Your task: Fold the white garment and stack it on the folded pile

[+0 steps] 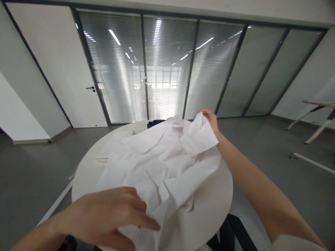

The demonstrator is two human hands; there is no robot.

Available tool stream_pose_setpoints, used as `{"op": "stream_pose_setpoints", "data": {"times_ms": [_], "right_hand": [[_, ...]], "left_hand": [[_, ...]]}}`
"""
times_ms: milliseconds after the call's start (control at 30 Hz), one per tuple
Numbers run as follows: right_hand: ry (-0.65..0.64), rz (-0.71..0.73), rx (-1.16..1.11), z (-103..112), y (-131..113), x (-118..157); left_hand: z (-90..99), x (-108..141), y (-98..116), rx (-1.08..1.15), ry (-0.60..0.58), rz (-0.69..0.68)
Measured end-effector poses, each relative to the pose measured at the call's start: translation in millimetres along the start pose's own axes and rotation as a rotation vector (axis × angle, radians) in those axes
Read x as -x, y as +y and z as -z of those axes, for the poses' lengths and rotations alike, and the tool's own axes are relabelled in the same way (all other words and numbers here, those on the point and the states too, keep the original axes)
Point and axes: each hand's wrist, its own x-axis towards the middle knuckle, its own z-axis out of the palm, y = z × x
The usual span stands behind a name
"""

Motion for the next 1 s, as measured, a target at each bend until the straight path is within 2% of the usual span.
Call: {"op": "stream_pose_setpoints", "data": {"times_ms": [67,133,167,233,300,367,533,633,767,900,1000], "right_hand": [[-0.385,-0.016,0.038,-17,-17,15],[-0.707,0.005,0.146,-34,-35,34],[-0.812,0.05,0.257,-42,-43,44],[-0.886,0.168,0.55,-56,-55,64],[-0.836,0.267,0.819,-67,-61,81],[-0.786,0.331,0.963,-74,-63,91],[-0.683,0.373,0.978,-70,-67,91],[-0.525,0.353,0.849,-58,-70,85],[-0.204,0.395,0.61,-43,-72,85],[0.085,0.44,0.259,-40,-85,83],[0.311,0.365,-0.033,-44,-96,76]], "left_hand": [[15.4,-4,-3,0.028,0.117,0.068],[27.5,-10,-14,0.078,0.252,0.128],[30.9,-13,-23,0.081,0.325,0.166],[32.6,-20,-42,0.054,0.423,0.232],[30.1,-24,-60,0.036,0.433,0.264],[26.7,-24,-72,0.052,0.401,0.273],[23.4,-15,-81,0.065,0.417,0.284],[23.3,-12,-82,0.004,0.505,0.266],[20.4,-17,-88,-0.105,0.63,0.273],[13.5,-36,-88,-0.16,0.697,0.335],[8.7,-59,-83,-0.084,0.778,0.275]]}}
